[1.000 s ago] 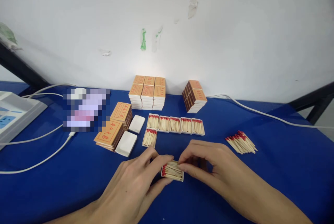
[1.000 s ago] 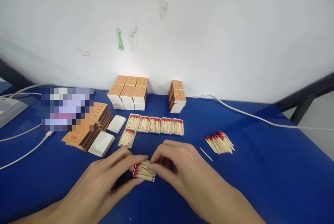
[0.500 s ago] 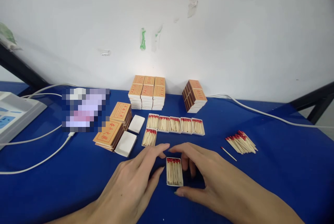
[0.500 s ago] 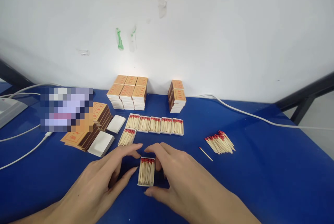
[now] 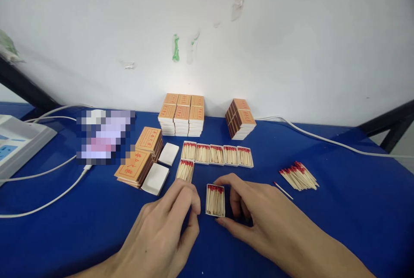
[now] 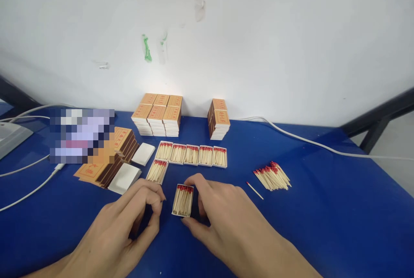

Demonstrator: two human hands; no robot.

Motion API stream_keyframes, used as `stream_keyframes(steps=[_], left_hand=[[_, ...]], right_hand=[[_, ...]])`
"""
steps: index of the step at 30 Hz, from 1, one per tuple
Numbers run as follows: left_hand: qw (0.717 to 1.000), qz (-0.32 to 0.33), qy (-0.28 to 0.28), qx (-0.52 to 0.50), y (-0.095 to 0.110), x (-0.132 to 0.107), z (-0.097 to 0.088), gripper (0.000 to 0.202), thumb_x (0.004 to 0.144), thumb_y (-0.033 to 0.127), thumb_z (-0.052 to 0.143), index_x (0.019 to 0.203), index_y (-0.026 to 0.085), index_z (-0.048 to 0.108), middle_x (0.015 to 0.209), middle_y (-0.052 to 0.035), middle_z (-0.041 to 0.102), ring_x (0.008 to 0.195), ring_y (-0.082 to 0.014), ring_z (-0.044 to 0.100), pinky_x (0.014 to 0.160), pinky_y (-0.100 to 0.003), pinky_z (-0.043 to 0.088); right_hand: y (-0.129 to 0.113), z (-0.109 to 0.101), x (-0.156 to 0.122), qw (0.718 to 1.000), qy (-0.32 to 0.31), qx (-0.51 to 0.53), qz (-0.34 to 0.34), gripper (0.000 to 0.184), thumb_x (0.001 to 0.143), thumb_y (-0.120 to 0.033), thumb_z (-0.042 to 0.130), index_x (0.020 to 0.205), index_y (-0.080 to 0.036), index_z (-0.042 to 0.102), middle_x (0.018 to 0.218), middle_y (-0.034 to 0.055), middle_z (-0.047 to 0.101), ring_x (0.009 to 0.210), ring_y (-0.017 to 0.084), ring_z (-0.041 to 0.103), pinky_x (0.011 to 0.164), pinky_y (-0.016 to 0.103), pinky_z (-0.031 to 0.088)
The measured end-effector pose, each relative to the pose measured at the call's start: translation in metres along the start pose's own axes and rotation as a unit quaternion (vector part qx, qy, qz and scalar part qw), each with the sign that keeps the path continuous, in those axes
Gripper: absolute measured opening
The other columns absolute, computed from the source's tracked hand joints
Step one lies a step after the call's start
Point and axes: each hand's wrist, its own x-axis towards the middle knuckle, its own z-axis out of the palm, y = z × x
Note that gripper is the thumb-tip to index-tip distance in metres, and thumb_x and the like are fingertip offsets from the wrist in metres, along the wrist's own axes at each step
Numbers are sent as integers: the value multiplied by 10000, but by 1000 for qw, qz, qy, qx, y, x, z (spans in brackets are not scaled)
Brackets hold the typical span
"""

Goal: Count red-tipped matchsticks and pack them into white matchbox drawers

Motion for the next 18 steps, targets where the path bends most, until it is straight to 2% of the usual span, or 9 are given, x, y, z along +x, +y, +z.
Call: stream_keyframes(steps=[2, 6, 12, 18], left_hand=[[1000, 3, 5, -1, 1, 1, 1, 219, 1085, 53, 467, 1077, 269, 499, 1052, 27, 650, 516, -70, 406, 489, -242, 398], [1000, 19, 4, 9, 4, 3, -1, 218, 1076, 57, 480, 1079, 275, 499, 951, 42, 642, 556, -91, 516, 510, -240, 433], [998, 52, -18, 6, 5, 2, -2, 222, 1068, 61, 505, 1056, 279, 461, 752, 99, 579, 510, -98, 543, 498, -245, 427], [996, 82, -30, 14, 5, 0, 1, 222, 1061, 76, 528, 1034, 280, 444, 689, 113, 540, 466, -100, 557, 467, -263, 420]], right_hand=[[-1, 0, 1, 1000, 2, 13, 7, 400, 999, -219, 791, 1366, -308, 662, 884, -51, 733, 781, 192, 717, 669, 299, 483], [-2, 0, 2, 1000, 6, 11, 24, 544, 958, -223, 826, 1457, -302, 626, 869, -54, 732, 750, 196, 706, 663, 303, 479], [0, 4, 8, 999, -12, 29, 39, 448, 1034, -251, 772, 1455, -306, 629, 830, -64, 718, 724, 187, 688, 652, 298, 455], [0, 8, 23, 999, 19, 20, 24, 443, 1074, -281, 755, 1497, -276, 625, 794, -75, 691, 676, 171, 654, 645, 295, 444]])
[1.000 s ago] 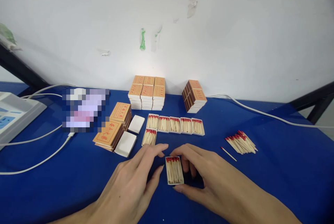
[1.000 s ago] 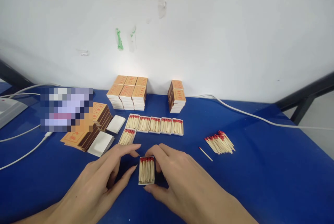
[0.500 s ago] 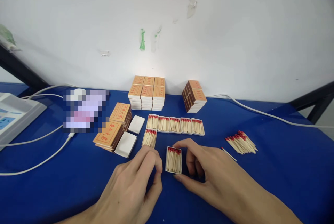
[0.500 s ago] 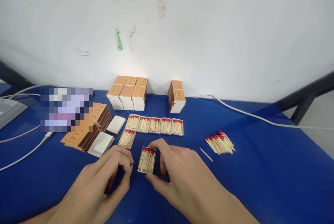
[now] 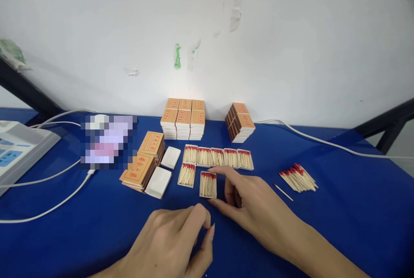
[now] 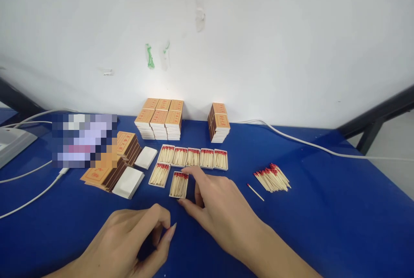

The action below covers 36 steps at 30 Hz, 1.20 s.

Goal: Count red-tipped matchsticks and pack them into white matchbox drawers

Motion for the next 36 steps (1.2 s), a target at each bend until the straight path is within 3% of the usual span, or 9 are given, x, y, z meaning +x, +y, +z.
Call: stream_keyframes(steps=[6, 12, 17, 22, 27, 30, 32, 36], left_hand=[[1000, 14, 5, 13, -1, -1, 2, 224, 1062, 70, 535, 1030, 275, 449, 674, 116, 546, 457, -100, 579, 457, -268, 420], [999, 29, 16, 24, -1, -3, 5, 208, 1067, 75, 541, 1015, 262, 467, 652, 123, 539, 431, -91, 554, 439, -261, 414], [997, 44, 25, 57, -3, -1, 4, 204, 1085, 84, 532, 984, 253, 476, 643, 121, 522, 421, -90, 538, 430, -271, 409], [989, 57, 32, 132, 2, 0, -2, 199, 1145, 118, 509, 989, 241, 522, 659, 85, 573, 436, -144, 588, 429, -350, 398], [970, 61, 50, 230, 7, -3, -25, 138, 1188, 117, 488, 1216, 155, 618, 692, 60, 679, 467, -168, 688, 440, -359, 430], [950, 40, 54, 305, 4, -13, -43, 268, 1235, 165, 383, 1395, 112, 592, 742, 46, 737, 514, -154, 734, 507, -310, 506], [939, 33, 48, 340, -1, -21, -53, 368, 1243, 206, 342, 1509, 86, 566, 661, 72, 673, 443, -152, 678, 488, -299, 492], [922, 25, 2, 386, -9, -35, -61, 575, 1068, -16, 319, 1612, 43, 496, 658, 77, 628, 427, -148, 652, 441, -300, 450]], right_hand=[[2, 7, 7, 1000, 16, -15, -21, 503, 1082, -270, 756, 1557, -266, 589, 790, -81, 679, 656, 167, 643, 626, 289, 443], [6, 15, 10, 995, 70, 13, -64, 624, 1050, -173, 777, 1599, -329, 527, 996, -50, 736, 695, 142, 649, 668, 284, 507], [5, 19, 12, 995, 77, 7, -59, 647, 1037, -169, 797, 1602, -333, 527, 958, -57, 721, 677, 149, 643, 634, 284, 496], [5, 19, 13, 995, 81, 0, -65, 639, 1044, -164, 777, 1611, -299, 514, 935, -54, 719, 673, 153, 651, 624, 280, 496], [2, 18, 8, 991, 96, -38, -80, 675, 1024, -203, 804, 1616, -264, 486, 910, -63, 723, 683, 174, 697, 622, 296, 505], [2, 17, 3, 988, 112, -62, -89, 696, 1044, -254, 792, 1647, -255, 443, 903, -70, 728, 656, 176, 704, 610, 305, 507], [3, 17, 0, 986, 120, -68, -95, 695, 1054, -263, 784, 1651, -259, 428, 887, -81, 719, 627, 167, 692, 594, 301, 503], [6, 15, -2, 984, 122, -73, -104, 649, 1071, -256, 760, 1631, -268, 433, 861, -95, 695, 604, 157, 680, 574, 293, 498]])
